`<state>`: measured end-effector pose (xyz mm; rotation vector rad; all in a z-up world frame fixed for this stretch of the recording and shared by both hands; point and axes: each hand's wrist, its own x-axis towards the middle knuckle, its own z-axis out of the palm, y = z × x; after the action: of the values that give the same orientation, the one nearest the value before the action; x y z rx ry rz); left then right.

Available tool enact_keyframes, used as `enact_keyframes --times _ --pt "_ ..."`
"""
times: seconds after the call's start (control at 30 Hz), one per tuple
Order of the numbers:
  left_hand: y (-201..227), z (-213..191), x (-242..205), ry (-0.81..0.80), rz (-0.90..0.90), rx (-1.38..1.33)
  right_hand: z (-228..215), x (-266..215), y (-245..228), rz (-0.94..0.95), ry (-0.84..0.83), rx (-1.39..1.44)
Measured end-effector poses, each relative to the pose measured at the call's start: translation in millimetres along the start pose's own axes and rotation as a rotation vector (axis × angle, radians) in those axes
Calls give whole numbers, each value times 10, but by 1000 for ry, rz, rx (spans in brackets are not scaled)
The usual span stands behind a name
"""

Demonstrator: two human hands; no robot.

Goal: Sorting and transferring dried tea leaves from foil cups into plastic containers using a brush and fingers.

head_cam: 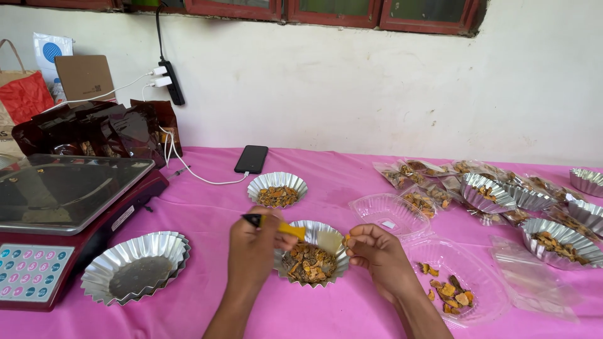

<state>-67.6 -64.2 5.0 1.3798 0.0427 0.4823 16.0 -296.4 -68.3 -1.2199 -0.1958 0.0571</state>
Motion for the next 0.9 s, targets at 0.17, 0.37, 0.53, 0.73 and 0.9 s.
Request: enact_keyframes --times 0.17,0.37,0.53,0.73,0.9 --pt "-244 -9 143 -57 -29 -161 -93 68 64 67 -26 182" --pt "-146 -45 316 -39 12 -10 -251 -416 -876 34 202 -786" --pt "69 145 453 -72 84 28 -716 -542 -1233 370 249 -1545" --pt "32 281 709 -204 147 289 -363 -319 -1056 255 121 -1792" --pt "-83 276 1069 -220 178 126 118 94 -616 -263 -275 -1536"
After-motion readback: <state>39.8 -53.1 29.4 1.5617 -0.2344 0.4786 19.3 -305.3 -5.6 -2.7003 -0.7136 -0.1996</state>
